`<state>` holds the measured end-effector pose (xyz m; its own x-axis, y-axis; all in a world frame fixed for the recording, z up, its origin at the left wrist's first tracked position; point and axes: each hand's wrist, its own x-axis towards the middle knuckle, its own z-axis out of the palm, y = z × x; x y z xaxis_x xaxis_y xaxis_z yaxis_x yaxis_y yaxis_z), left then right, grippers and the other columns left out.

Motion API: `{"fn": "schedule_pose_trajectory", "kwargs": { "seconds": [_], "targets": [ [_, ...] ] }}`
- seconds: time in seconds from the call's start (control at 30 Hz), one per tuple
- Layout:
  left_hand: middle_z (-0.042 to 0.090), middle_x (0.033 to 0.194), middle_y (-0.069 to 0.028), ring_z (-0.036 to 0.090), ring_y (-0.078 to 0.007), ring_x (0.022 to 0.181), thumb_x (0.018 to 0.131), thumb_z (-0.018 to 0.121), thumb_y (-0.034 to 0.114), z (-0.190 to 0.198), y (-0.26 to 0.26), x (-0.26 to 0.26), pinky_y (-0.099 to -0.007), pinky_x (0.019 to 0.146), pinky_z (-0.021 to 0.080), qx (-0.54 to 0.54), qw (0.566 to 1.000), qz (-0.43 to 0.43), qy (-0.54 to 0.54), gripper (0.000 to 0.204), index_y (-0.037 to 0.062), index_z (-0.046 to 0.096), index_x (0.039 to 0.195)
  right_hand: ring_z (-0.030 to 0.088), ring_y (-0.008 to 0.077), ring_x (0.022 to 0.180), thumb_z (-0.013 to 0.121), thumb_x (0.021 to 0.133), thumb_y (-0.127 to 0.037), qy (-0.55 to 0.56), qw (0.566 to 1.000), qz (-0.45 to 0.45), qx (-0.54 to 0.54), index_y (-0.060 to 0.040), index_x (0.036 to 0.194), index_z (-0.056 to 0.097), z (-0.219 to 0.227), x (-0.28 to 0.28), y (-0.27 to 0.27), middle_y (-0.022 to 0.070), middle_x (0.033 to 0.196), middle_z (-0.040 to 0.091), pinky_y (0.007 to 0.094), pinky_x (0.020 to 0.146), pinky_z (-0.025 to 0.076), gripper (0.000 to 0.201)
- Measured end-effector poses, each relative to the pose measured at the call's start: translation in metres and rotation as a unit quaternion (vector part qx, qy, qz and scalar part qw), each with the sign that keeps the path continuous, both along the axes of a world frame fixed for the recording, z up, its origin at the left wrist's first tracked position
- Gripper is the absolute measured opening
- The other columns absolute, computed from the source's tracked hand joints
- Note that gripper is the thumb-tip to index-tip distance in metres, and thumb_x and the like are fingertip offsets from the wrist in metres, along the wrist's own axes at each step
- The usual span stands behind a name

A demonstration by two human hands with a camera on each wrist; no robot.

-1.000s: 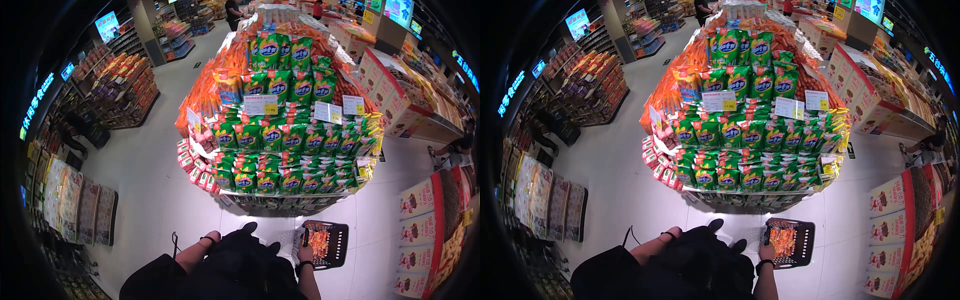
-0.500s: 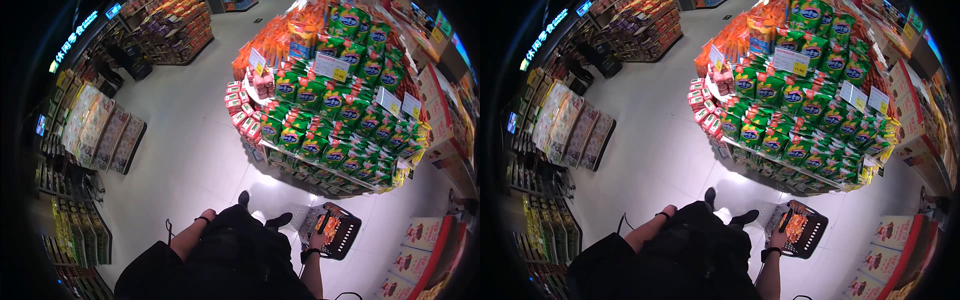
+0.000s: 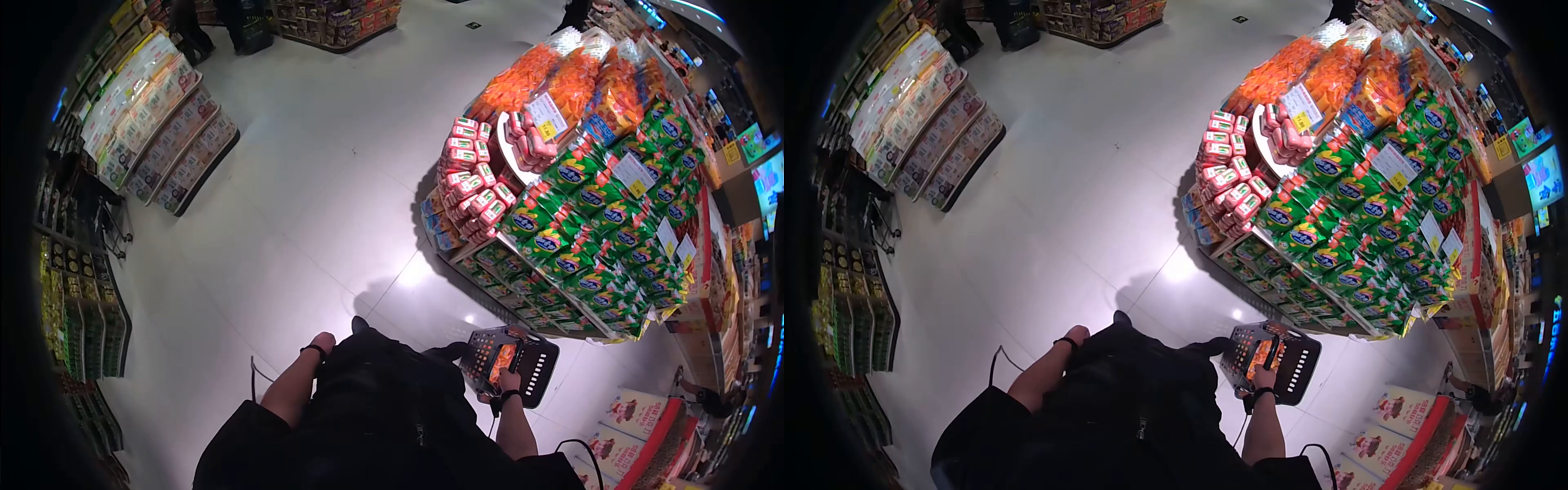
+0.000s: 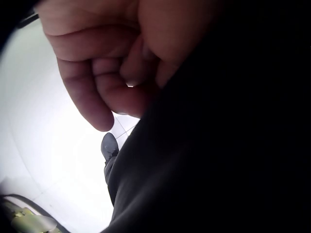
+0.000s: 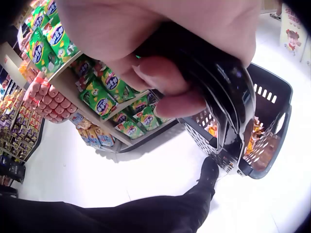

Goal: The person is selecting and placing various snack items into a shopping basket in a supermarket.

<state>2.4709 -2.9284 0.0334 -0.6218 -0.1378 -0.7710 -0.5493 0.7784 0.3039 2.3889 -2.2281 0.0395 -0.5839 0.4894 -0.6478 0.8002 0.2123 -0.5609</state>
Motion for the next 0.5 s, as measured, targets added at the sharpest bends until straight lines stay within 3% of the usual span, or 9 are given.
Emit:
{"fn": "schedule_pose_trajectory", "kwargs": {
  "seconds": [0.1,0.13,0.17,0.2,0.23,0.3,0.33,0.37,0.5],
  "targets": [
    [0.078,0.108,-0.0241,0.075,-0.0407,0.105,0.091,0.069,0.022,0.020,-0.048,0.012,-0.0513,0.093,0.060,-0.001,1.000,0.007,-0.006,0.024,0.0022,0.080,0.098,0.068,0.0251,0.058,0.074,0.088,-0.023,0.083,0.987,0.065,0.121,0.0030,0.095,0.068,-0.038,0.004,-0.009,0.0115,0.071,0.067,0.0420,0.054,0.053,0.028],
    [0.078,0.106,-0.0244,0.075,-0.0406,0.104,0.089,0.070,0.023,0.031,-0.062,0.021,-0.0511,0.092,0.060,0.000,1.000,0.014,-0.021,0.024,0.0011,0.080,0.097,0.071,0.0269,0.063,0.073,0.089,-0.024,0.038,0.994,0.037,0.096,0.0044,0.099,0.070,0.007,-0.005,-0.041,0.0128,0.074,0.070,0.0433,0.058,0.055,0.030],
    [0.078,0.101,-0.0239,0.076,-0.0407,0.099,0.085,0.073,0.020,0.013,-0.082,0.038,-0.0500,0.091,0.061,-0.003,1.000,0.005,-0.005,0.023,-0.0004,0.079,0.093,0.074,0.0287,0.069,0.072,0.090,-0.025,-0.008,0.997,0.010,0.073,0.0057,0.103,0.071,0.067,-0.018,-0.082,0.0140,0.078,0.072,0.0445,0.062,0.057,0.033],
    [0.079,0.099,-0.0228,0.077,-0.0401,0.098,0.085,0.073,0.019,0.015,-0.096,0.053,-0.0497,0.091,0.061,0.012,0.998,0.062,-0.031,0.023,-0.0004,0.079,0.095,0.075,0.0299,0.072,0.070,0.090,-0.024,-0.074,0.995,0.011,0.066,0.0046,0.106,0.073,0.087,-0.028,-0.103,0.0143,0.081,0.075,0.0441,0.065,0.059,0.033],
    [0.079,0.096,-0.0216,0.077,-0.0394,0.096,0.085,0.072,0.018,0.018,-0.112,0.058,-0.0493,0.091,0.062,0.025,0.991,0.119,-0.051,0.022,-0.0005,0.079,0.096,0.075,0.0293,0.070,0.070,0.090,-0.024,-0.048,0.993,0.047,0.098,0.0040,0.105,0.073,0.058,-0.028,-0.094,0.0142,0.082,0.075,0.0434,0.064,0.059,0.031],
    [0.078,0.097,-0.0230,0.080,-0.0354,0.088,0.085,0.072,0.014,0.006,-0.138,0.085,-0.0458,0.081,0.065,-0.003,0.994,0.110,-0.009,0.026,-0.0024,0.077,0.104,0.075,0.0282,0.066,0.069,0.091,-0.023,0.000,0.978,0.117,0.172,0.0028,0.103,0.073,-0.019,-0.022,-0.060,0.0139,0.082,0.075,0.0421,0.061,0.059,0.029],
    [0.078,0.097,-0.0230,0.080,-0.0349,0.086,0.085,0.072,0.013,0.008,-0.148,0.089,-0.0449,0.078,0.066,0.014,0.986,0.163,-0.032,0.025,-0.0025,0.076,0.105,0.075,0.0276,0.067,0.070,0.090,-0.023,-0.022,0.991,0.071,0.109,0.0028,0.101,0.073,-0.018,-0.027,-0.075,0.0139,0.082,0.075,0.0419,0.062,0.060,0.028],
    [0.078,0.097,-0.0230,0.080,-0.0344,0.084,0.086,0.072,0.012,0.011,-0.155,0.098,-0.0440,0.075,0.066,0.030,0.975,0.212,-0.059,0.024,-0.0027,0.076,0.105,0.076,0.0301,0.073,0.070,0.090,-0.025,-0.084,0.990,0.073,0.088,0.0053,0.102,0.074,0.037,-0.041,-0.125,0.0150,0.084,0.077,0.0434,0.067,0.060,0.033],
    [0.077,0.092,-0.0194,0.080,-0.0317,0.078,0.088,0.072,0.007,0.017,-0.177,0.111,-0.0421,0.070,0.066,0.060,0.950,0.287,-0.105,0.025,-0.0036,0.072,0.110,0.079,0.0344,0.089,0.071,0.088,-0.028,-0.042,0.976,0.093,0.195,0.0101,0.108,0.074,-0.022,-0.048,-0.161,0.0192,0.096,0.080,0.0451,0.080,0.061,0.043]
  ]
}}
